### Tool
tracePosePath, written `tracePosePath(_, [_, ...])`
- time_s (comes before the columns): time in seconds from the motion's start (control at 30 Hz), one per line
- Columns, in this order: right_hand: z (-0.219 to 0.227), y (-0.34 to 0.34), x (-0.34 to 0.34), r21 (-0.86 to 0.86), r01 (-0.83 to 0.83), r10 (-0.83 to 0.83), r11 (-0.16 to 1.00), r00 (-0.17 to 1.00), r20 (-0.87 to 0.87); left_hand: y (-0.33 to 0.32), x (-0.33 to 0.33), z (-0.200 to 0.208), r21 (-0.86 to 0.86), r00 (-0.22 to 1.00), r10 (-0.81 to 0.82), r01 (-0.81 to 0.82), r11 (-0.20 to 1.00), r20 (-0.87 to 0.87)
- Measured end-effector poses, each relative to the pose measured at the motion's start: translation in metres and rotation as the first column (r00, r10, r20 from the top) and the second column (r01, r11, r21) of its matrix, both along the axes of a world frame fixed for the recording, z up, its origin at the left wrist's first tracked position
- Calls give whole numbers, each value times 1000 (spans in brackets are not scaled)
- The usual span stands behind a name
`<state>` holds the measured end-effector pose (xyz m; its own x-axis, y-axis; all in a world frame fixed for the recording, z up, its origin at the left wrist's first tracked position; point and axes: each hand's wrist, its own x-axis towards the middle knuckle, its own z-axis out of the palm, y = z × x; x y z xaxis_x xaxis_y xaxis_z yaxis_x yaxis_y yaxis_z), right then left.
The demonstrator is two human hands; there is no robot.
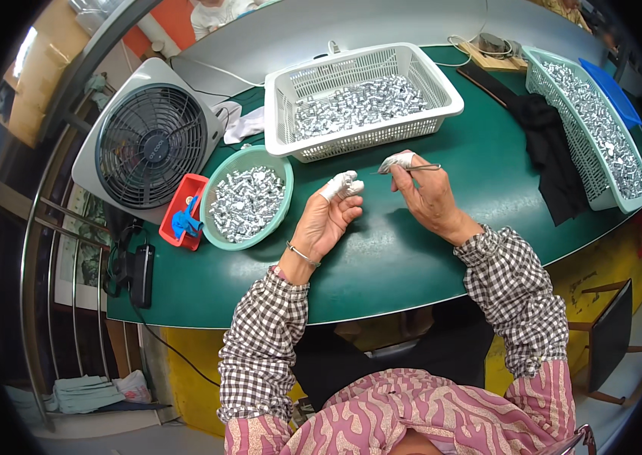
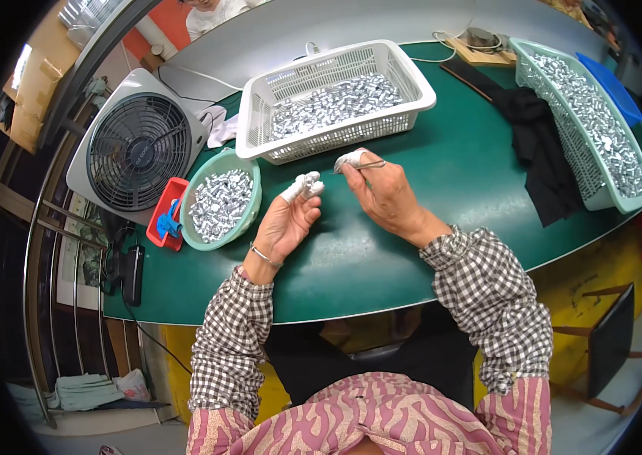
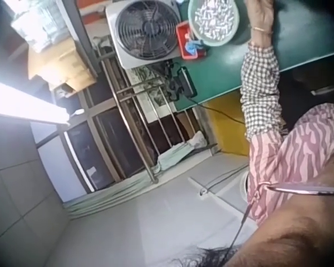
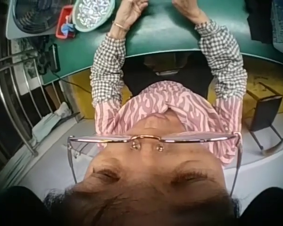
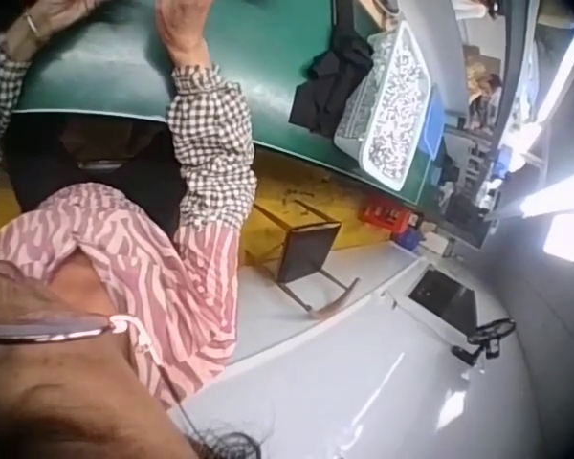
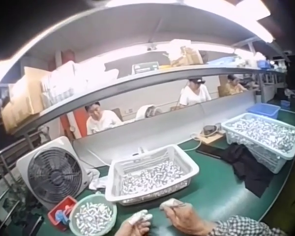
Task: Assembling small metal components into white plastic housings using a precision tool at a workbench.
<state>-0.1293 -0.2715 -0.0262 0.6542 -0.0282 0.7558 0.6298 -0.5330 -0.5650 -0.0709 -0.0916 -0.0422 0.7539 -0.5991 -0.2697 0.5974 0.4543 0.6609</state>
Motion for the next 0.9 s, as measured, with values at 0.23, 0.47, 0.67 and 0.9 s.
tracePosePath(0.23, [0,7,-5,-15,-105,105,994,994,-23,4,4,-14,-201,992,-125,119,972,-16])
tracePosePath(0.47, [-2,8,-4,-64,-105,106,992,994,12,-3,-6,-2,-17,991,-30,32,999,131])
tracePosePath(0.67, [0,9,-4,-38,-67,68,997,997,32,-5,-8,1,23,981,-21,17,1000,195])
tracePosePath(0.9, [-3,8,-4,-79,-82,84,993,996,20,-9,-12,3,256,907,8,-127,958,421])
